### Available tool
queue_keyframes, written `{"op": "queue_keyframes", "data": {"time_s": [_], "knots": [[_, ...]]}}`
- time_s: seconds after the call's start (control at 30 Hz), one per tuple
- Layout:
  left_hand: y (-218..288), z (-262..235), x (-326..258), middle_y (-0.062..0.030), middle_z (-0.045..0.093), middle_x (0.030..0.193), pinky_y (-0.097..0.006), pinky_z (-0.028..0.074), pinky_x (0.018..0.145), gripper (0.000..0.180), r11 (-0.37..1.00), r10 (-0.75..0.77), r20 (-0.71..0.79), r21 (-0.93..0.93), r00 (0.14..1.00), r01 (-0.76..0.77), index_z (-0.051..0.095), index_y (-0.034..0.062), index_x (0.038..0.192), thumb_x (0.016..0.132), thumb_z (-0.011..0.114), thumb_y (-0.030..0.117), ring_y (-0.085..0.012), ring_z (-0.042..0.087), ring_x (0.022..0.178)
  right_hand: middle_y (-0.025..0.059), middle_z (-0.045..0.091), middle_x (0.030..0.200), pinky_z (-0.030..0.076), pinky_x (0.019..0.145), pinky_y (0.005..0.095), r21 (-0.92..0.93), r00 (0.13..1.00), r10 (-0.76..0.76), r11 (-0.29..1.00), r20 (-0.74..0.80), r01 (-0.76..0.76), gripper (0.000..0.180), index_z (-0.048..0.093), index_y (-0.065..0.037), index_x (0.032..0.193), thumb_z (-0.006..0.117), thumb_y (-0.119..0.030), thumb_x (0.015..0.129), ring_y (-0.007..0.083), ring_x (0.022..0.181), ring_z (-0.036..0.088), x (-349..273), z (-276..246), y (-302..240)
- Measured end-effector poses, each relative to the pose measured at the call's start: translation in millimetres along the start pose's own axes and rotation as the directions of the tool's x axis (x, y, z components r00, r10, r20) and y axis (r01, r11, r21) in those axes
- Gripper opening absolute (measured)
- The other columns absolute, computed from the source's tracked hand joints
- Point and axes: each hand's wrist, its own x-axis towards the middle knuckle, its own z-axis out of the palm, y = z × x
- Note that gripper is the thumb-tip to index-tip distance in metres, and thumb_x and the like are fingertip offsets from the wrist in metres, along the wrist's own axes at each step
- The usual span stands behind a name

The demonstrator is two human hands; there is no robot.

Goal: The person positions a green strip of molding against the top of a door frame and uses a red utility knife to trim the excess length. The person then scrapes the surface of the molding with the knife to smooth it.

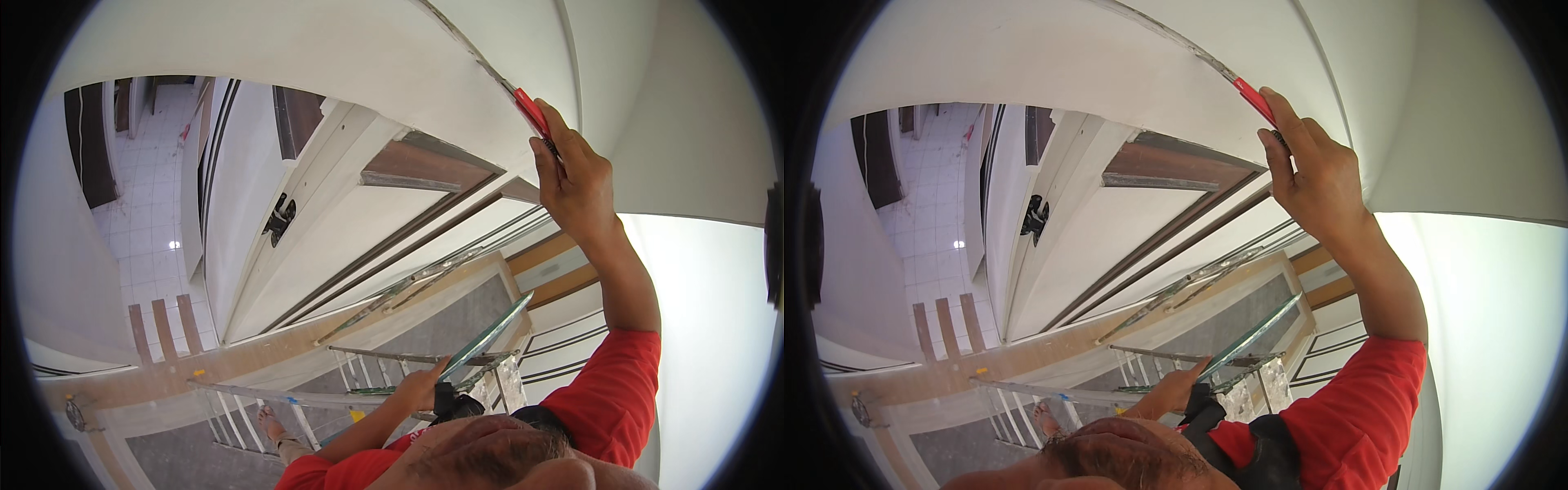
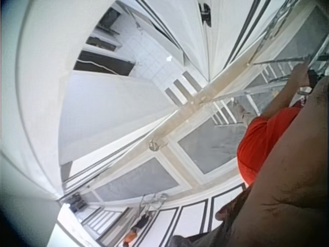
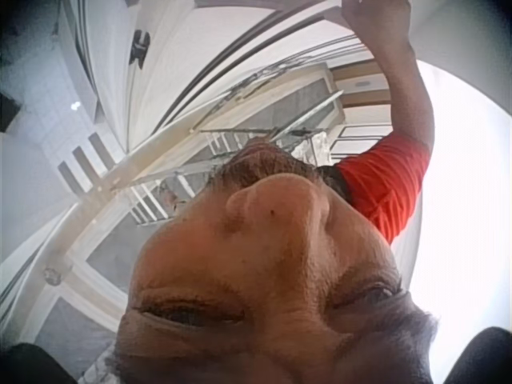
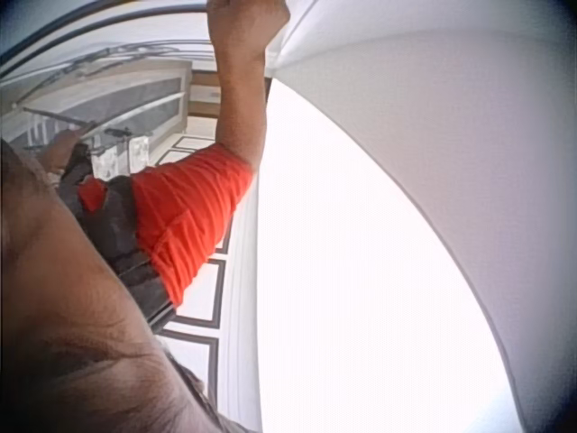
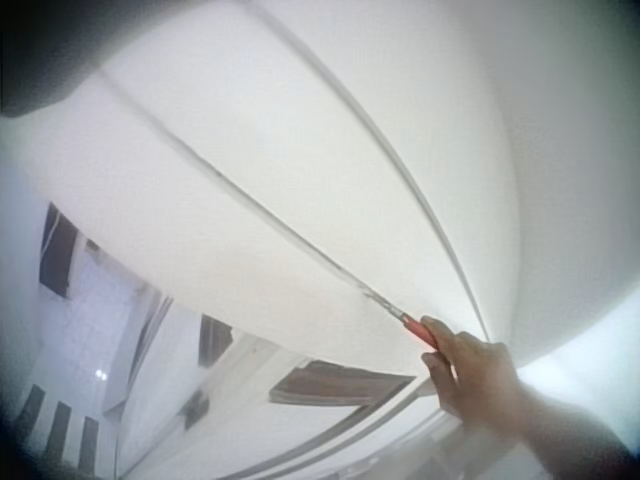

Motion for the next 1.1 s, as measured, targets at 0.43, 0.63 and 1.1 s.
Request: {"op": "queue_keyframes", "data": {"time_s": [0.43,0.63,1.1], "knots": [[-2,-2,5,-0.0300,0.069,0.088,-0.053,0.053,0.077,0.109,1.000,-0.017,0.091,-0.024,0.996,0.019,0.011,0.0166,0.165,0.079,0.076,0.034,-0.0492,0.068,0.086,0.0068,0.061,0.070,0.044,0.045,0.0327,0.053,0.983,-0.120,0.990,-0.136,0.128,0.052,0.057,-0.008,0.143,0.072,-0.006,0.094,0.0175,0.049,0.056,9,16,12],[10,-11,1,-0.0298,0.070,0.089,-0.053,0.053,0.078,0.110,0.999,-0.030,0.104,-0.014,0.994,0.032,0.009,0.0159,0.165,0.079,0.076,0.030,-0.0491,0.068,0.087,0.0061,0.061,0.069,0.044,0.045,0.0338,0.033,0.983,-0.122,0.991,-0.134,0.128,0.053,0.056,-0.010,0.143,0.073,-0.006,0.094,0.0174,0.048,0.055,4,24,20],[3,-5,6,-0.0282,0.070,0.091,-0.051,0.054,0.080,0.115,1.000,-0.028,0.082,-0.007,0.996,0.028,0.010,0.0167,0.165,0.075,0.080,0.030,-0.0478,0.069,0.089,0.0095,0.064,0.075,0.046,0.051,0.0273,-0.011,1.000,0.009,1.000,-0.022,-0.009,0.046,0.058,-0.002,0.142,0.070,-0.004,0.097,0.0117,0.056,0.057,-25,22,39]]}}
